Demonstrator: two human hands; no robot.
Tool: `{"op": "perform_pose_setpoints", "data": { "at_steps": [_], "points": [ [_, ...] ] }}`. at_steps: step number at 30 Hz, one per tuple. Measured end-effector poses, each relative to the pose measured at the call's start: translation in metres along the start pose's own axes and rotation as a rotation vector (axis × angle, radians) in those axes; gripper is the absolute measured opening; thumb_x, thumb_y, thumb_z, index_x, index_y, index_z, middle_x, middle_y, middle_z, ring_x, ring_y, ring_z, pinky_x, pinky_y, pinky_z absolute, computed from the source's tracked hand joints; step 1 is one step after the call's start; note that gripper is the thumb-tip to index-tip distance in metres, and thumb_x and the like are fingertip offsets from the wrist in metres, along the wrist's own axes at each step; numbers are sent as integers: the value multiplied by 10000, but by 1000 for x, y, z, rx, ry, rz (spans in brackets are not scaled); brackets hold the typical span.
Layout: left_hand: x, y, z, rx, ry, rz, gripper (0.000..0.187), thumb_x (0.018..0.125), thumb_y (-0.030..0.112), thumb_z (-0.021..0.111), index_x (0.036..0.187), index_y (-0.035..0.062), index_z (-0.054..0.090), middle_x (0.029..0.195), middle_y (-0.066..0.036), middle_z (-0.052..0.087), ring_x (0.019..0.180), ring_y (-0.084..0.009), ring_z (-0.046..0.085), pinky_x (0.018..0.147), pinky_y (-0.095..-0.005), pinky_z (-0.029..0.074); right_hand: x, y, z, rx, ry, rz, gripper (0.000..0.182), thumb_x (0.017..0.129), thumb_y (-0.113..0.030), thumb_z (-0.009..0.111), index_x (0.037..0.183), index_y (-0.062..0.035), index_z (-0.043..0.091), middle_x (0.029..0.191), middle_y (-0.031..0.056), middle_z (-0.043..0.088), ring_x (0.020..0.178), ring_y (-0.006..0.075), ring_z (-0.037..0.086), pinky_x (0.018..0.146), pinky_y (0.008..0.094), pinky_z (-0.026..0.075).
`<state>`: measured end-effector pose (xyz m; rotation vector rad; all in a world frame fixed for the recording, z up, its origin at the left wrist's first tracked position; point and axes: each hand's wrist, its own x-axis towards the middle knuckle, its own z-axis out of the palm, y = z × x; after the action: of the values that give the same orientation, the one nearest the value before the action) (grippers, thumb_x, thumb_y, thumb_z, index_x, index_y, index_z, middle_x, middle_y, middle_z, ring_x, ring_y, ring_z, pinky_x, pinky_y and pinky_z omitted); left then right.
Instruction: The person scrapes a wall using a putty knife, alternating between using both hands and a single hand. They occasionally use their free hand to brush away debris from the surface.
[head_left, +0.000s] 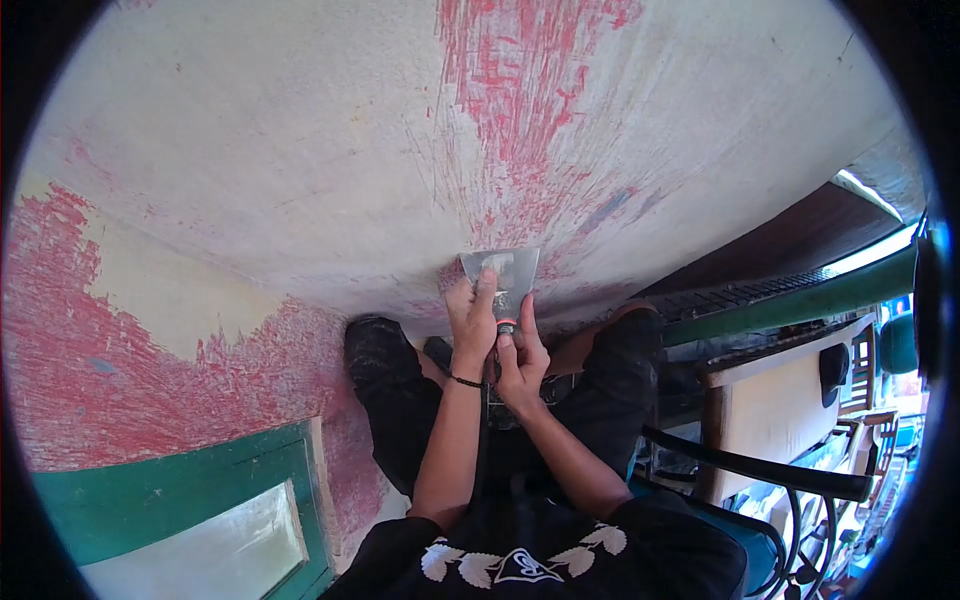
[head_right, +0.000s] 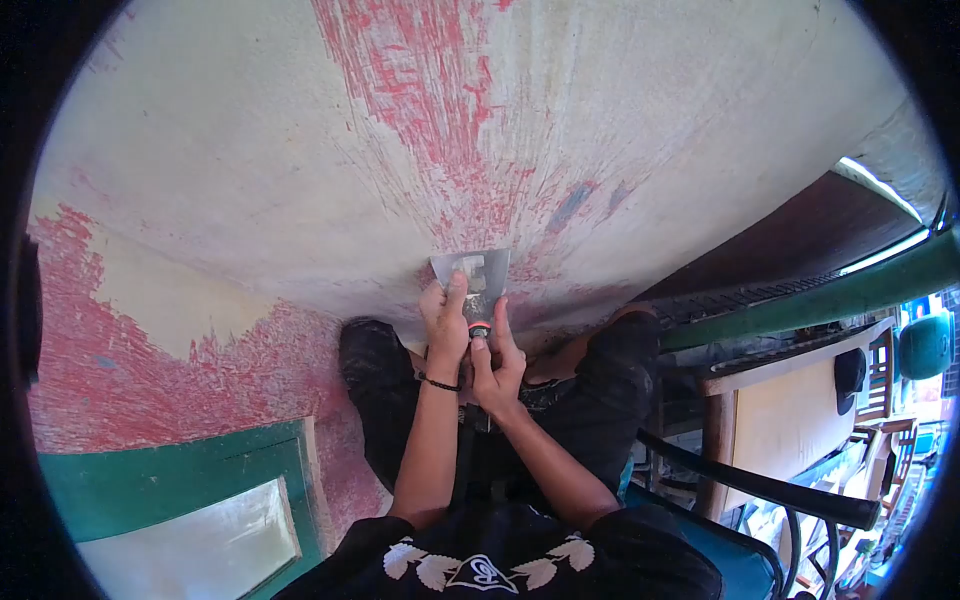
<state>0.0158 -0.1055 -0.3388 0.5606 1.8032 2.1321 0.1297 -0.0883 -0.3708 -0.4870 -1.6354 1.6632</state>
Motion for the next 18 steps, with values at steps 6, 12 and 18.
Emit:
{"op": "perform_pose_setpoints", "data": {
  "at_steps": [6, 12, 18],
  "points": [
    [-1, 0, 2, -25, 17, 14, 369, 1041, 316, 586, 1008, -32, 704, 901, -11, 696, 807, -77, 583, 707, -271, 474, -3, 0, 0, 90, 0, 85, 655, 1028, -52, 495, 1599, 21, 183, 992, 24, 633, 804, 52, 539, 740, 210, 454],
    [1, -3, 2, -8, 33, 34, 393, 1041, 326, 585, 980, -44, 704, 866, -17, 682, 786, -92, 573, 689, -293, 469, 2, 0, 5, -104, 76, -86, 649, 1001, -89, 532, 1585, 10, 267, 738, -16, 589, 624, 50, 522, 598, 231, 469],
    [1, -4, 3, -51, 23, 10, 416, 1044, 350, 576, 985, -44, 698, 884, -26, 684, 802, -100, 575, 708, -302, 468, 2, -4, -2, -61, 29, -14, 653, 1003, -64, 529, 1591, 1, 250, 770, -11, 597, 612, 42, 507, 572, 218, 446]
  ]
}}
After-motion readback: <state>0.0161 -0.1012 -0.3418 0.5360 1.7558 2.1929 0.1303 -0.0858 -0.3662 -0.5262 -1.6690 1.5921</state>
